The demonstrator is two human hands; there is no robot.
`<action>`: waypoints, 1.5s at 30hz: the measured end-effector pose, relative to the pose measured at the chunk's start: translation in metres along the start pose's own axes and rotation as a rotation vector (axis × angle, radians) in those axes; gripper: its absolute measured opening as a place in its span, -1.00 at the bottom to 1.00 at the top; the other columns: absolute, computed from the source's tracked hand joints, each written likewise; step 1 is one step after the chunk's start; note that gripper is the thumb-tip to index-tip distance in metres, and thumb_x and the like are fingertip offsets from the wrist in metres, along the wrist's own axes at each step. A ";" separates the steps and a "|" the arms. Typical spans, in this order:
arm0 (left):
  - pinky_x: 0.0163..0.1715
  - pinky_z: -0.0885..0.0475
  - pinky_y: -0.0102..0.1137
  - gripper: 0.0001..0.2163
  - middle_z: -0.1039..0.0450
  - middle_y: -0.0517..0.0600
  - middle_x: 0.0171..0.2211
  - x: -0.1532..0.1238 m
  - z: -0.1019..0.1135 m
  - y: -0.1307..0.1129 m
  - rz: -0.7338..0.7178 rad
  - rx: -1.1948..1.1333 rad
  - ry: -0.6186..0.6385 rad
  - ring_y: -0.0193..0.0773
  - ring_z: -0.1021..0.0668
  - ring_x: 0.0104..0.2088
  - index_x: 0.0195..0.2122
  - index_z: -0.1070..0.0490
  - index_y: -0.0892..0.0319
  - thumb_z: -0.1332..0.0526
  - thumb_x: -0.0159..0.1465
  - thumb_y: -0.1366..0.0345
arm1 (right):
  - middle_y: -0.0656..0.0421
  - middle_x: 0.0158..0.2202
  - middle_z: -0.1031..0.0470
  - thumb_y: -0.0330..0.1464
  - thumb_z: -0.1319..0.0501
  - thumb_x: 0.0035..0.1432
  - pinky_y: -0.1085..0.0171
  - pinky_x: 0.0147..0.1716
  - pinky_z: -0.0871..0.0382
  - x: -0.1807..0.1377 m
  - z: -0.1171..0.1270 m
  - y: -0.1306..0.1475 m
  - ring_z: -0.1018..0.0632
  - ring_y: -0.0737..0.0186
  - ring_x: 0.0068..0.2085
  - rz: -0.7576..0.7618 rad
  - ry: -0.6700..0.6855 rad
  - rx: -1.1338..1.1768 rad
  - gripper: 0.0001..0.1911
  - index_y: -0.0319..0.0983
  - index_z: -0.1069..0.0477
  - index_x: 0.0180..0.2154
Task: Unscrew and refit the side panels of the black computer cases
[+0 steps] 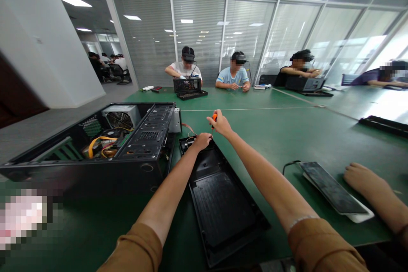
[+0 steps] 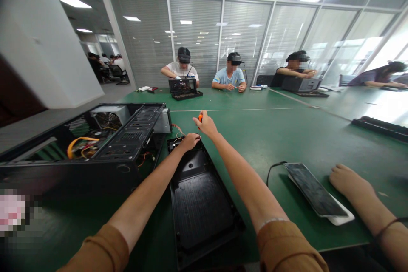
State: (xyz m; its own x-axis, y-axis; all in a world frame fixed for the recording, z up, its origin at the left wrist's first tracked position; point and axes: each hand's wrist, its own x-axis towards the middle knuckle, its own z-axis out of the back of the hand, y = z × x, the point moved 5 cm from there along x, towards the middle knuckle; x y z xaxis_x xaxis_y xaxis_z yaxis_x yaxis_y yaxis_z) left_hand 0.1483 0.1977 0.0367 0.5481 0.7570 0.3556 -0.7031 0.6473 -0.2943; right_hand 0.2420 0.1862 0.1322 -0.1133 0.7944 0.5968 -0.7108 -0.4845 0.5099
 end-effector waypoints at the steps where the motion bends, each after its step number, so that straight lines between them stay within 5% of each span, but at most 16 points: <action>1: -0.15 -0.30 -0.40 -0.82 -0.47 0.05 -0.28 0.000 0.000 0.000 -0.001 0.001 0.001 -0.26 -0.47 -0.23 -0.27 -0.43 0.24 -0.05 0.18 0.41 | 0.23 -0.50 -0.37 -0.13 -0.03 0.08 0.34 -0.42 -0.21 0.000 0.000 -0.001 -0.42 0.25 -0.47 -0.016 0.002 0.002 -0.67 -0.21 -0.14 -0.19; 8: -0.16 -0.30 -0.40 -0.81 -0.47 0.05 -0.30 0.001 -0.002 0.002 -0.015 -0.003 -0.006 -0.26 -0.47 -0.25 -0.29 -0.43 0.24 -0.04 0.18 0.41 | 0.25 -0.53 -0.36 -0.21 0.11 0.17 0.37 -0.49 -0.21 0.001 -0.002 -0.005 -0.37 0.35 -0.60 -0.051 0.123 0.076 -0.75 -0.22 -0.15 -0.24; 14: -0.16 -0.30 -0.40 -0.81 -0.47 0.04 -0.29 0.000 -0.001 0.001 -0.016 -0.014 -0.015 -0.25 -0.47 -0.24 -0.29 -0.43 0.23 -0.04 0.18 0.41 | 0.21 -0.50 -0.37 -0.10 -0.08 0.00 0.35 -0.45 -0.19 0.000 0.004 -0.008 -0.41 0.27 -0.47 -0.075 -0.068 -0.090 -0.66 -0.23 -0.20 -0.30; 25: -0.18 -0.32 -0.39 -0.85 -0.49 0.03 -0.35 -0.006 0.011 -0.008 0.028 -0.036 -0.068 -0.25 -0.49 -0.29 -0.36 -0.46 0.21 -0.10 0.13 0.41 | 0.28 -0.54 -0.33 -0.13 0.03 0.08 0.39 -0.47 -0.17 -0.003 -0.009 -0.008 -0.33 0.36 -0.52 -0.145 0.014 0.063 -0.72 -0.21 -0.23 -0.39; 33: -0.25 -0.37 -0.40 -0.85 -0.49 0.03 -0.35 -0.025 0.056 -0.036 0.076 -0.091 -0.159 -0.29 -0.50 -0.34 -0.32 -0.44 0.25 -0.12 0.12 0.40 | 0.24 -0.50 -0.26 -0.26 -0.02 0.05 0.38 -0.45 -0.12 -0.039 0.062 0.051 -0.28 0.34 -0.48 0.144 -0.149 -0.144 -0.82 -0.25 -0.22 -0.35; 36: -0.30 -0.38 -0.43 -0.85 -0.48 0.00 -0.39 -0.061 0.086 -0.071 0.022 -0.112 -0.160 -0.32 -0.50 -0.37 -0.30 -0.42 0.23 -0.12 0.13 0.36 | 0.21 -0.48 -0.28 -0.38 -0.03 0.01 0.37 -0.40 -0.13 -0.079 0.088 0.083 -0.29 0.32 -0.43 0.274 -0.022 -0.228 -0.92 -0.26 -0.22 -0.40; 41: -0.17 -0.36 -0.37 -0.75 -0.42 -0.01 -0.20 -0.183 0.171 -0.126 -0.204 0.016 -0.223 -0.29 -0.46 -0.20 -0.09 -0.32 0.13 -0.04 0.21 0.30 | 0.16 -0.37 -0.36 -0.42 -0.04 0.04 0.37 -0.43 -0.12 -0.194 0.099 0.116 -0.37 0.31 -0.39 0.402 0.521 -0.381 -0.84 -0.24 -0.29 -0.27; 45: -0.10 -0.30 -0.29 -0.77 -0.37 -0.04 -0.21 -0.280 0.245 -0.100 -0.122 0.308 -0.454 -0.25 -0.41 -0.16 -0.10 -0.32 0.06 -0.01 0.23 0.29 | 0.14 -0.35 -0.39 -0.13 -0.07 0.07 0.33 -0.45 -0.13 -0.279 0.097 0.127 -0.42 0.26 -0.37 0.424 0.739 -0.455 -0.67 -0.22 -0.34 -0.23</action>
State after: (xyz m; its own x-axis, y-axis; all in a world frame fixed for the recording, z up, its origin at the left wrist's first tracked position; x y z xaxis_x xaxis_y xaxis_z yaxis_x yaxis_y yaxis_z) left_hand -0.0461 -0.1005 0.1833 0.4318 0.5204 0.7367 -0.7842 0.6202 0.0216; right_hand 0.2501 -0.1326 0.0907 -0.7201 0.6916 0.0565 -0.6938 -0.7191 -0.0398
